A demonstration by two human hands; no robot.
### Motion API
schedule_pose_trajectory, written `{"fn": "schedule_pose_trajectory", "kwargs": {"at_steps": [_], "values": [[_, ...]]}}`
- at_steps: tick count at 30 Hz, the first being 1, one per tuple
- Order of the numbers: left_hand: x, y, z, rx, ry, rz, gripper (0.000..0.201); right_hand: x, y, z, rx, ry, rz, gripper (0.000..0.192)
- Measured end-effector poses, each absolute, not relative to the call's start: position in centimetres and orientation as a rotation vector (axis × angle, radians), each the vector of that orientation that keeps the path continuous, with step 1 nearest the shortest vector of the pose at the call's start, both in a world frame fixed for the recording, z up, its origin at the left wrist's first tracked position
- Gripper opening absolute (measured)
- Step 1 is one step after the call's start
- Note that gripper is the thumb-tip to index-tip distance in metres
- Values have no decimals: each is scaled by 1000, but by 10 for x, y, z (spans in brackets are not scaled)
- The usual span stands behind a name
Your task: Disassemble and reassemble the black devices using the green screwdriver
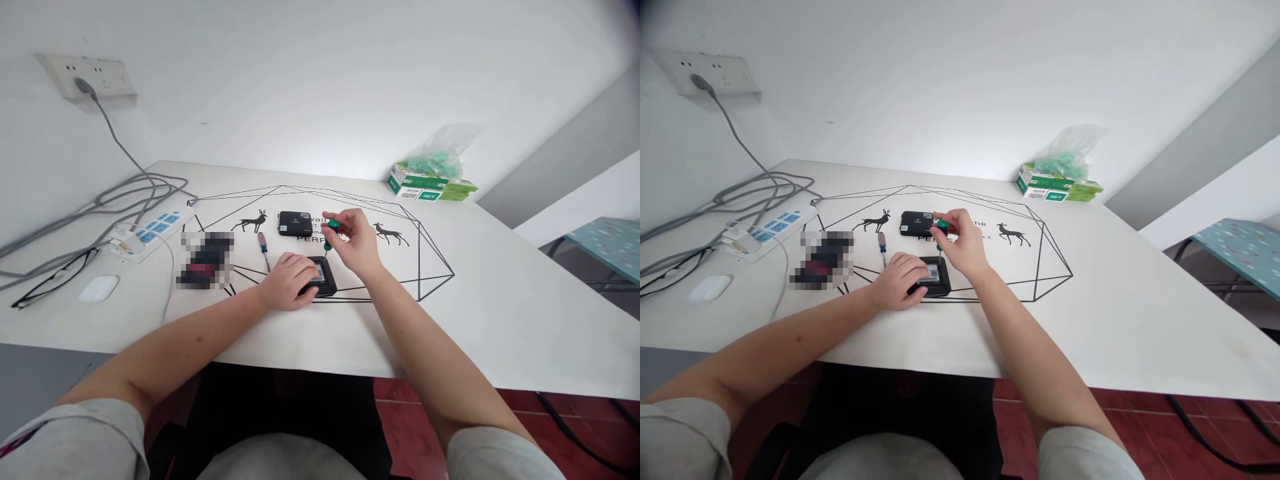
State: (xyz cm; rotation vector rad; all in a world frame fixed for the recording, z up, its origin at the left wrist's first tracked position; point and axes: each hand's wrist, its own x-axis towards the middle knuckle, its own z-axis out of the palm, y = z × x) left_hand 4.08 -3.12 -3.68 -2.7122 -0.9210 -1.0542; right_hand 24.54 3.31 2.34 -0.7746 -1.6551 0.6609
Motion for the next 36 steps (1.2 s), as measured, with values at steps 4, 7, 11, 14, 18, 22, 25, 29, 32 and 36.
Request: {"fn": "schedule_pose_trajectory", "kwargs": {"at_steps": [4, 7, 11, 14, 18, 22, 25, 29, 32, 36], "values": [[43, -29, -34, -2667, -971, -1129, 19, 245, 40, 21, -686, -1725, 722, 24], [42, -24, -32, -2619, -1135, -1192, 17, 247, 40, 15, -650, -1769, 541, 25], [43, -19, -32, -2620, -1305, -1257, 16, 250, 37, 10, -638, -1766, 213, 30], [43, -19, -33, -2675, -1247, -1203, 15, 250, 33, 9, -627, -1733, 151, 32], [38, -24, -32, -2777, -1149, -1098, 14, 249, 25, 12, -573, -1729, 141, 31], [33, -23, -19, -2808, -1134, -1121, 12, 248, 23, 11, -570, -1682, 142, 19], [37, -13, -7, -2754, -1079, -1252, 16, 248, 28, 4, -641, -1641, 188, 23], [43, 0, -8, -2544, -1241, -1428, 19, 250, 32, -4, -697, -1614, 278, 27], [40, 5, -19, -2569, -1369, -1256, 18, 252, 32, -5, -675, -1618, 355, 29], [32, 5, -28, -2598, -1525, -1015, 13, 255, 36, -3, -659, -1656, 276, 31]]}}
